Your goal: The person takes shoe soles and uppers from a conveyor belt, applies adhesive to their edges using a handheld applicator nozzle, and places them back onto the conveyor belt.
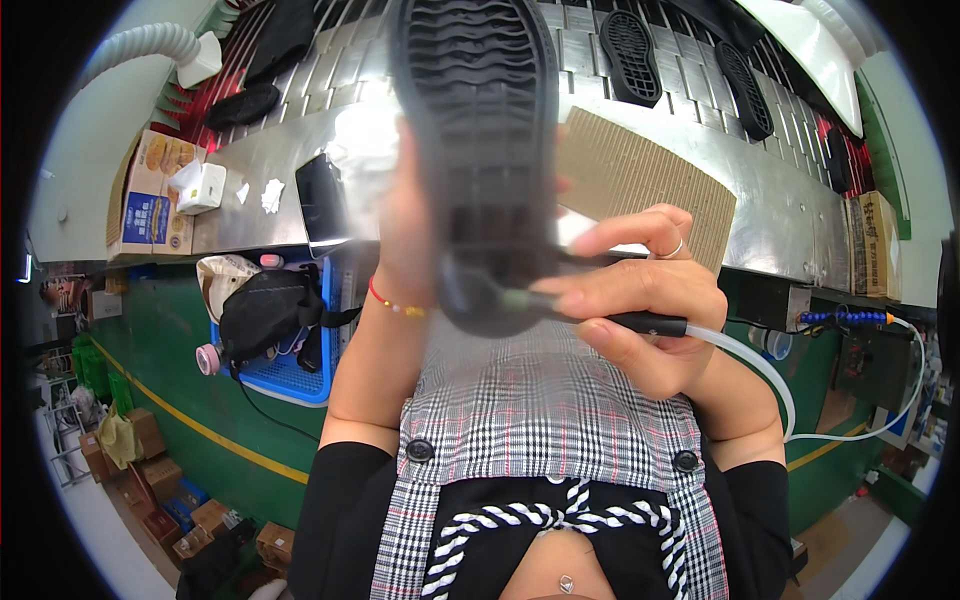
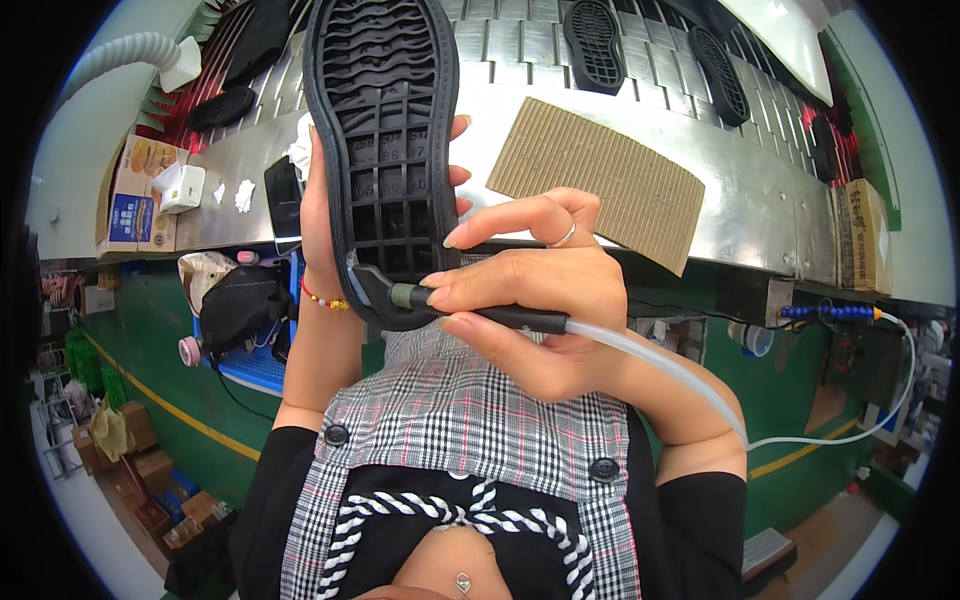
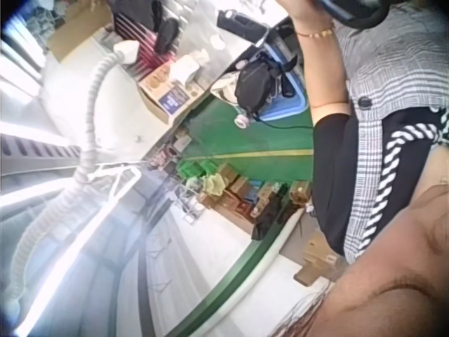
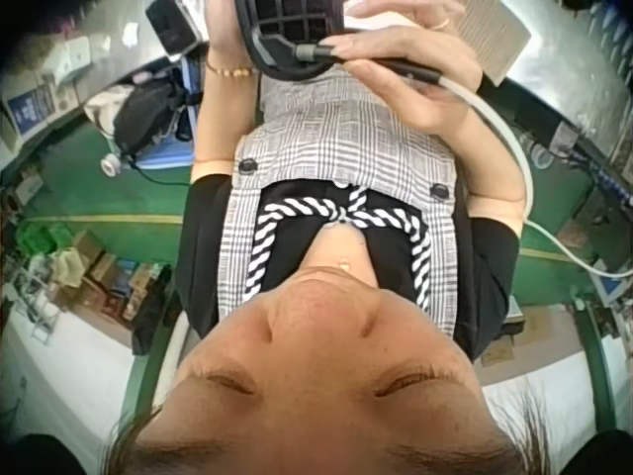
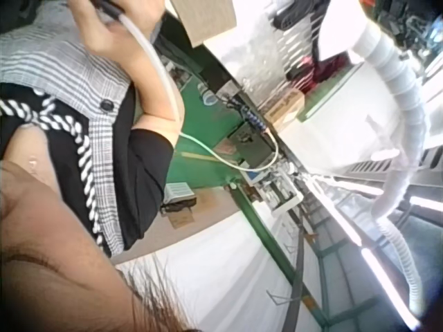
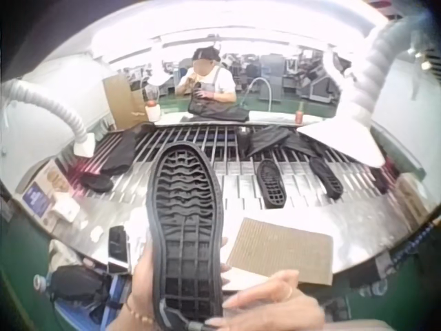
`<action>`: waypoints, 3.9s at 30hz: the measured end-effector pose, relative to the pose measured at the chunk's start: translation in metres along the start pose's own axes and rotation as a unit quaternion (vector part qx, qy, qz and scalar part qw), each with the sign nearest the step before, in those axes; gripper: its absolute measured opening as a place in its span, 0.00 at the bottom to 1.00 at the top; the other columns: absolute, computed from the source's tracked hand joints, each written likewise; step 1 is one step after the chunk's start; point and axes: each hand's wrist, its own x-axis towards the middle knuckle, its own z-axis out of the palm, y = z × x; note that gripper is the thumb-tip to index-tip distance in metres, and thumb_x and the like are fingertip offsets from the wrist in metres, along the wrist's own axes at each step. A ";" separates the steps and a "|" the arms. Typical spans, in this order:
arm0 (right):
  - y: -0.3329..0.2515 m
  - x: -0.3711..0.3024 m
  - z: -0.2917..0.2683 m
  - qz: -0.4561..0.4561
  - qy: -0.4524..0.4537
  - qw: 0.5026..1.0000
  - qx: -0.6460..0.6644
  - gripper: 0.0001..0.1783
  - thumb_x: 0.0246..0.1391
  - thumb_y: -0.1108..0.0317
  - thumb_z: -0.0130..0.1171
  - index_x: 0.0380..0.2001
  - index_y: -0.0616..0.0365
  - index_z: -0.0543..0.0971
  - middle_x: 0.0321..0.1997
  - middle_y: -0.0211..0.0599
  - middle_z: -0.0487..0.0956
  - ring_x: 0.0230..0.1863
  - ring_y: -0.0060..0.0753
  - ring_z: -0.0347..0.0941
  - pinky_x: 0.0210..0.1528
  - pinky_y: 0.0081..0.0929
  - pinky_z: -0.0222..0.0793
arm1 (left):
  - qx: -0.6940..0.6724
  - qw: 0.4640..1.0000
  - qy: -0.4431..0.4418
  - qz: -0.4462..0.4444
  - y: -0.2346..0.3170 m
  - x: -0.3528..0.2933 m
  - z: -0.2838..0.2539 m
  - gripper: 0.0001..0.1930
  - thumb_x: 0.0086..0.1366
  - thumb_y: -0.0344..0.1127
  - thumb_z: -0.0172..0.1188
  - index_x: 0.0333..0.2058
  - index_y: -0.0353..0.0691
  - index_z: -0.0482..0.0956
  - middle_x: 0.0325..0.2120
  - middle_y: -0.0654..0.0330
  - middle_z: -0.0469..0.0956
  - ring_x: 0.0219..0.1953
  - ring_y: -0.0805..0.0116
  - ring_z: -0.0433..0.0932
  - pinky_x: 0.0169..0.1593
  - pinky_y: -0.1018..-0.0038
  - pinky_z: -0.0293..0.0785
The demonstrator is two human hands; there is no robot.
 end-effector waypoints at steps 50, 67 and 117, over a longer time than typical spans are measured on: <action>0.004 0.097 -0.100 -0.031 -0.055 0.994 -0.092 0.10 0.55 0.67 0.66 0.37 0.62 0.86 0.34 0.38 0.86 0.32 0.25 0.80 0.35 0.20 0.73 | -0.062 0.971 0.005 -0.232 -0.035 0.019 -0.022 0.43 0.73 0.70 0.26 0.68 0.39 0.61 0.58 0.38 0.72 0.48 0.45 0.83 0.48 0.49 0.84; 0.007 0.032 -0.009 -0.032 0.159 0.986 0.033 0.11 0.53 0.77 0.68 0.41 0.65 0.84 0.44 0.49 0.86 0.39 0.34 0.83 0.43 0.26 0.78 | 0.005 0.998 -0.043 0.056 -0.039 -0.004 -0.013 0.39 0.75 0.67 0.27 0.63 0.39 0.66 0.58 0.53 0.74 0.57 0.61 0.76 0.61 0.63 0.74; 0.007 0.006 0.006 -0.037 0.098 0.992 0.071 0.15 0.50 0.78 0.68 0.43 0.58 0.83 0.51 0.50 0.84 0.38 0.39 0.82 0.42 0.31 0.76 | 0.117 0.980 0.031 0.157 -0.017 0.008 -0.003 0.55 0.63 0.82 0.27 0.72 0.38 0.49 0.67 0.40 0.62 0.55 0.43 0.78 0.54 0.49 0.80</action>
